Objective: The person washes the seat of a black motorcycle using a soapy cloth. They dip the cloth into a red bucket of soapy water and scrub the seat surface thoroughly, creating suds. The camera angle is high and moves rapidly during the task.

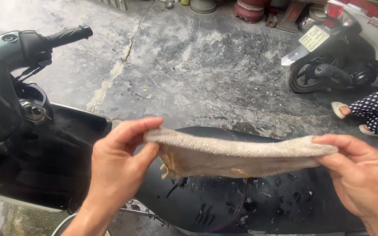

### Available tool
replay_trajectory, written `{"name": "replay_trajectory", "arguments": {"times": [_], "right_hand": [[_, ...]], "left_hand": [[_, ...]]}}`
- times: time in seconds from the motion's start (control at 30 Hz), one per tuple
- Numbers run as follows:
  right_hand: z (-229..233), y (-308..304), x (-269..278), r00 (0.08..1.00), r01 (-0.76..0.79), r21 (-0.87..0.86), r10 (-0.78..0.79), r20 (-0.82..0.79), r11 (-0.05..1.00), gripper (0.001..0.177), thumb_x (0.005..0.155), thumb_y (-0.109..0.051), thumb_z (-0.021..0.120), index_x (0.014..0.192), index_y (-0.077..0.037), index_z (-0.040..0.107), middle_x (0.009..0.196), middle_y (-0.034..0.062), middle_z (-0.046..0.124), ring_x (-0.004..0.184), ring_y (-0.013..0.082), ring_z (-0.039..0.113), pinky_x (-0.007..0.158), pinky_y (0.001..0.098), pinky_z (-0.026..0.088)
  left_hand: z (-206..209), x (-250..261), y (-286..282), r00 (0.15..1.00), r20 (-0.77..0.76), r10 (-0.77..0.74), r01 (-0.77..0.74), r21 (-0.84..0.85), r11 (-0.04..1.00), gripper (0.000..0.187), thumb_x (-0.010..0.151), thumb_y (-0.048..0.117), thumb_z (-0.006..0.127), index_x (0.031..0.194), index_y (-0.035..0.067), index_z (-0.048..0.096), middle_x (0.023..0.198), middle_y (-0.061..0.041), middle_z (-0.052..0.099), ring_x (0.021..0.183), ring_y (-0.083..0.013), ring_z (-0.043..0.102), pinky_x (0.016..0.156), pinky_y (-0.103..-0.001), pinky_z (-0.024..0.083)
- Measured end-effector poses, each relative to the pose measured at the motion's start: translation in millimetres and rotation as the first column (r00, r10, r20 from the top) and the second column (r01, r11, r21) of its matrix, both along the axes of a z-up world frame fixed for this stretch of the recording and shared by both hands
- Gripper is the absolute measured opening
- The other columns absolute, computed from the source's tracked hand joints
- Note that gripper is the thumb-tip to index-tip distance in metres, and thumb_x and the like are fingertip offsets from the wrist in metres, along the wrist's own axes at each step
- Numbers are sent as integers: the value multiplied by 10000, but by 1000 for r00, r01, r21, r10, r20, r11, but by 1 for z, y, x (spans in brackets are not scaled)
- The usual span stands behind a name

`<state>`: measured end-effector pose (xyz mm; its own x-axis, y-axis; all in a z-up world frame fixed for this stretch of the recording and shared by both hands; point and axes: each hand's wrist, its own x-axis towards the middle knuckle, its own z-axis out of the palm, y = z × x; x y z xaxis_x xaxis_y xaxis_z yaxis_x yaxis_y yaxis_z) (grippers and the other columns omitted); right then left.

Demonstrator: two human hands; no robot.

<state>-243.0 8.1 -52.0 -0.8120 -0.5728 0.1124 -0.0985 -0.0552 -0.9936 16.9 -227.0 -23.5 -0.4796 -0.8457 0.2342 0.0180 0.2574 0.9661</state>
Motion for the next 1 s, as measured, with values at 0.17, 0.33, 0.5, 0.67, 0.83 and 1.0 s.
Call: {"name": "replay_trajectory", "arguments": {"times": [0.17,0.33,0.5,0.67,0.83,1.0], "right_hand": [[12,0,-7,995,59,-106,-49,93,993,341,677,117,532,971,-47,587,854,98,605,797,176,594,825,253,504],[15,12,-12,980,131,-198,-97,175,971,421,624,113,537,969,-115,613,906,27,623,851,144,596,827,234,503],[22,13,-11,987,158,-81,-157,26,984,468,617,106,572,1043,-86,572,990,6,595,896,94,580,815,185,515],[58,-8,6,850,256,317,-57,-524,913,358,703,90,643,1048,6,599,936,114,580,832,152,517,835,216,402],[57,2,-43,582,422,425,120,-804,801,250,805,-98,710,1053,-100,681,880,76,600,789,157,515,813,227,328],[51,29,-68,613,329,298,37,-789,896,181,850,64,665,999,11,578,1201,157,406,1128,210,437,705,248,339]], "left_hand": [[19,-15,1,989,-147,-7,19,80,997,361,624,-160,591,952,-17,646,907,-94,661,816,-111,617,763,-168,500],[15,-18,-8,980,-186,-66,93,137,986,379,598,-111,712,958,-35,622,912,-111,650,819,-121,611,812,-185,509],[25,-32,-21,996,25,-86,81,161,984,287,609,-90,740,865,27,682,732,-33,645,637,-58,557,615,-153,494],[17,-46,-49,928,361,-91,307,-604,736,222,746,115,665,966,144,666,752,-19,569,662,-153,556,626,-276,454],[32,-75,-56,876,473,-95,427,-667,610,169,824,103,601,982,72,653,800,-100,568,684,-196,508,550,-298,487],[46,-78,-33,873,469,-132,399,-533,746,160,855,158,504,963,92,602,962,-98,532,848,-202,502,713,-339,479]]}}
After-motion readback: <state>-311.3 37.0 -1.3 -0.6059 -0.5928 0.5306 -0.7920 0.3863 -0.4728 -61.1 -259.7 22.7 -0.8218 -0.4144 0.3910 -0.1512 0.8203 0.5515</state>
